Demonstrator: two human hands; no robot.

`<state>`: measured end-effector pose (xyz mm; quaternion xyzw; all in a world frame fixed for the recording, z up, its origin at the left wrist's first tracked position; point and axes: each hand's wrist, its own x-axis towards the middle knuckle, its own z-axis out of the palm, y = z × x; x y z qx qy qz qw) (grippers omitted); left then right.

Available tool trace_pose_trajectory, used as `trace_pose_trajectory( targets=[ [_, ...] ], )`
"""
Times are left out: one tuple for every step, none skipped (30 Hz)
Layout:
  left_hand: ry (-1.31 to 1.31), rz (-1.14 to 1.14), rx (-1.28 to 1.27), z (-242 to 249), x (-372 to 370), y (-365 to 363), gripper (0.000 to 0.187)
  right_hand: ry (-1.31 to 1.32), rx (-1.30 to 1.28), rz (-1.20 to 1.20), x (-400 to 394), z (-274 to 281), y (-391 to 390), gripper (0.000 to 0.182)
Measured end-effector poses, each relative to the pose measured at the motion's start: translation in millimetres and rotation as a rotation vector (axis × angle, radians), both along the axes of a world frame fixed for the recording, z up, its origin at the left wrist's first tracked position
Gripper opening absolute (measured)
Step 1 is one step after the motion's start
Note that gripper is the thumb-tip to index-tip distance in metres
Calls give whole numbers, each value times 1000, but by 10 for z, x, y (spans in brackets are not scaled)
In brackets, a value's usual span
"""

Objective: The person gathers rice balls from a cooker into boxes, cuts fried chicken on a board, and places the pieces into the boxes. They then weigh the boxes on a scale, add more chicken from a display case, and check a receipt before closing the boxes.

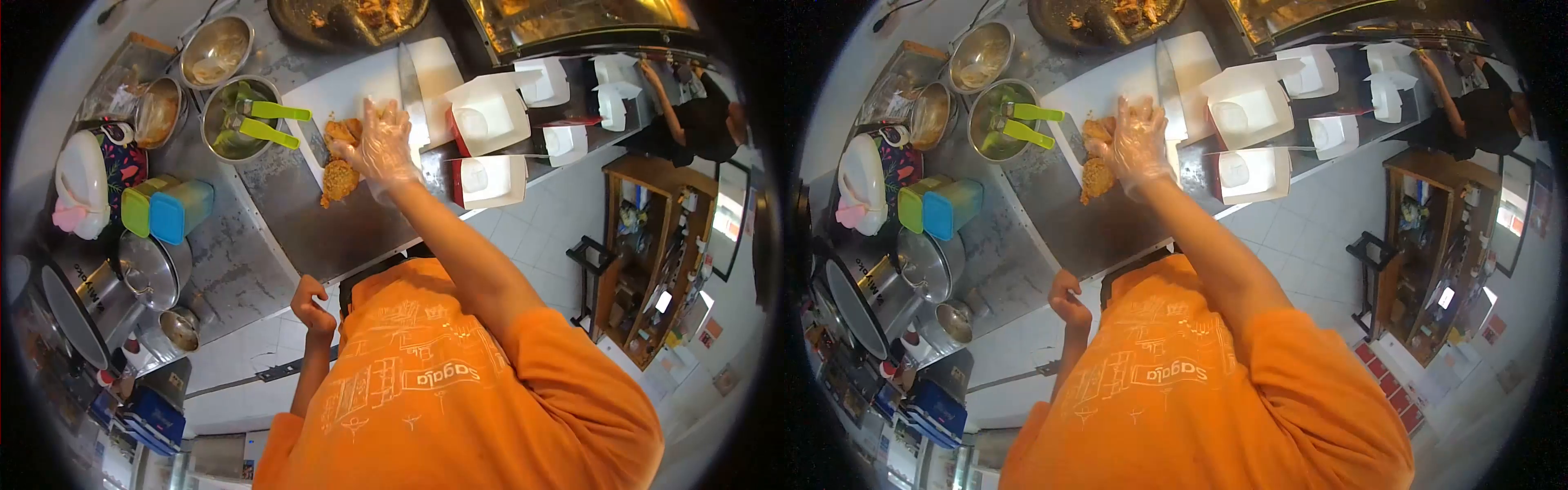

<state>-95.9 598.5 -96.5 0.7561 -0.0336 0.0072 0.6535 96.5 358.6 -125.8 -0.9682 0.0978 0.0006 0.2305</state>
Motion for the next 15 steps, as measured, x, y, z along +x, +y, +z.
trace_pose_trajectory(
  targets=[
    [9,66,41,28,-49,2,75,101,-77,8,77,-3,69,67],
    [20,131,80,51,-101,4,75,201,-156,24,155,-7,137,67],
    [47,166,73,38,-151,25,76,255,-91,19,222,-37,265,62],
    [50,166,59,15,-193,38,76,313,-26,11,250,-61,375,57],
    [41,238,48,18,-232,33,76,299,-56,58,252,-44,430,53],
    [29,304,32,11,-246,-1,76,280,-90,99,284,-29,459,50],
    [52,350,13,59,-234,-48,76,171,-100,144,308,-287,500,46],
    [43,327,13,70,-244,-34,75,62,-113,187,338,-545,523,43],
    [36,347,-9,46,-271,-24,74,65,-33,236,405,-546,491,40],
    [28,368,-29,18,-296,-31,73,66,48,286,472,-531,456,38],
    [23,359,-3,45,-299,-51,72,104,-31,294,537,-486,484,31],
    [14,353,24,92,-285,-79,71,142,-108,303,601,-459,524,25],
    [15,361,41,111,-286,-112,70,36,107,189,657,-517,531,21],
    [-2,332,24,59,-326,-98,66,-72,323,79,686,-565,524,17],
    [9,359,45,62,-330,-144,68,9,531,-77,725,-483,535,14]
  ],
)
